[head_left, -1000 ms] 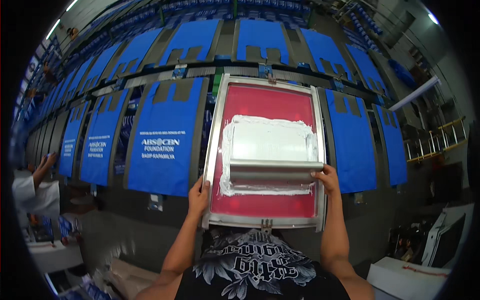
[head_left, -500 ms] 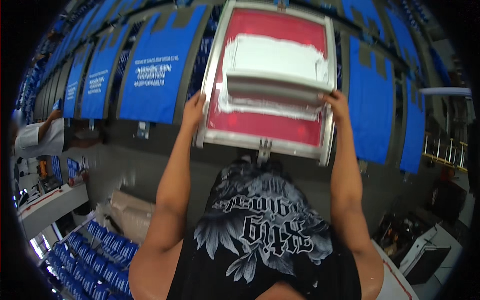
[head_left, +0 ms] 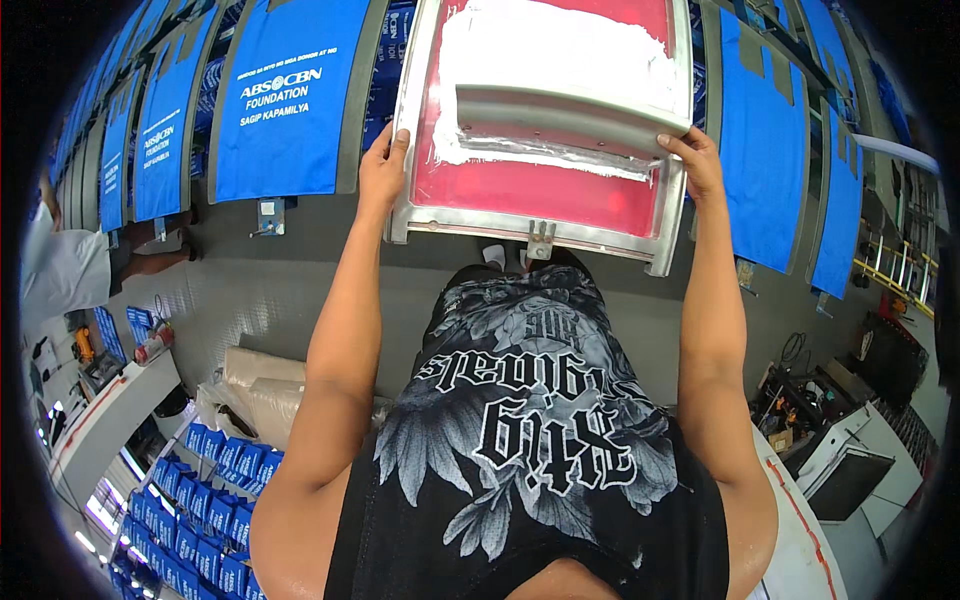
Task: Applying white ink to blue bags using a screen printing press.
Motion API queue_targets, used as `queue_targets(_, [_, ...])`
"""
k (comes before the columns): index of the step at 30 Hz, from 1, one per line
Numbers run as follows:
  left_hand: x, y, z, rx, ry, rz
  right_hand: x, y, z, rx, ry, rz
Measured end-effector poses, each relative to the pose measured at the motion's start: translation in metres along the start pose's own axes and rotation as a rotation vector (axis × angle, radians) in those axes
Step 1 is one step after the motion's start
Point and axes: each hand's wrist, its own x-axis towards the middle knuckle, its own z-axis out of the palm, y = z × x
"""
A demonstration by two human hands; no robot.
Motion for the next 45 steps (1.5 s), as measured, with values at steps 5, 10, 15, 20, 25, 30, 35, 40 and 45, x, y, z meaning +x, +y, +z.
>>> queue_targets(5, [-0.009, 0.023, 0.000, 0.699, 0.176, 0.479, -0.022, -0.031, 0.003, -0.570, -0.065, -0.014])
queue_targets(10, [-0.025, 0.118, 0.027, 0.841, -0.503, 0.709, -0.080, -0.051, 0.054, -1.210, -0.071, -0.541])
queue_targets(15, [0.038, 0.149, 0.055, 0.913, -0.433, 0.651, -0.029, -0.084, 0.038, -1.161, -0.128, -0.399])
queue_targets(20, [0.112, 0.125, 0.091, 0.846, -0.137, 0.876, 0.085, -0.066, 0.036, -1.302, 0.085, -0.638])
queue_targets(25, [0.055, 0.086, 0.075, 0.965, -0.284, 0.695, 0.018, -0.034, 0.055, -1.381, -0.099, -0.522])
queue_targets(30, [-0.047, 0.097, 0.037, 0.872, -0.365, 0.551, -0.088, -0.048, 0.051, -1.128, -0.189, -0.372])
queue_targets(35, [0.023, 0.079, 0.064, 0.882, -0.192, 0.648, -0.014, -0.036, 0.051, -1.259, -0.124, -0.430])
queue_targets(40, [0.159, 0.159, 0.101, 1.077, -0.321, 0.429, 0.131, -0.101, 0.039, -1.368, -0.193, -0.238])
queue_targets(45, [0.037, 0.119, 0.049, 1.036, -0.430, 0.336, 0.000, -0.090, 0.048, -1.402, -0.342, -0.171])
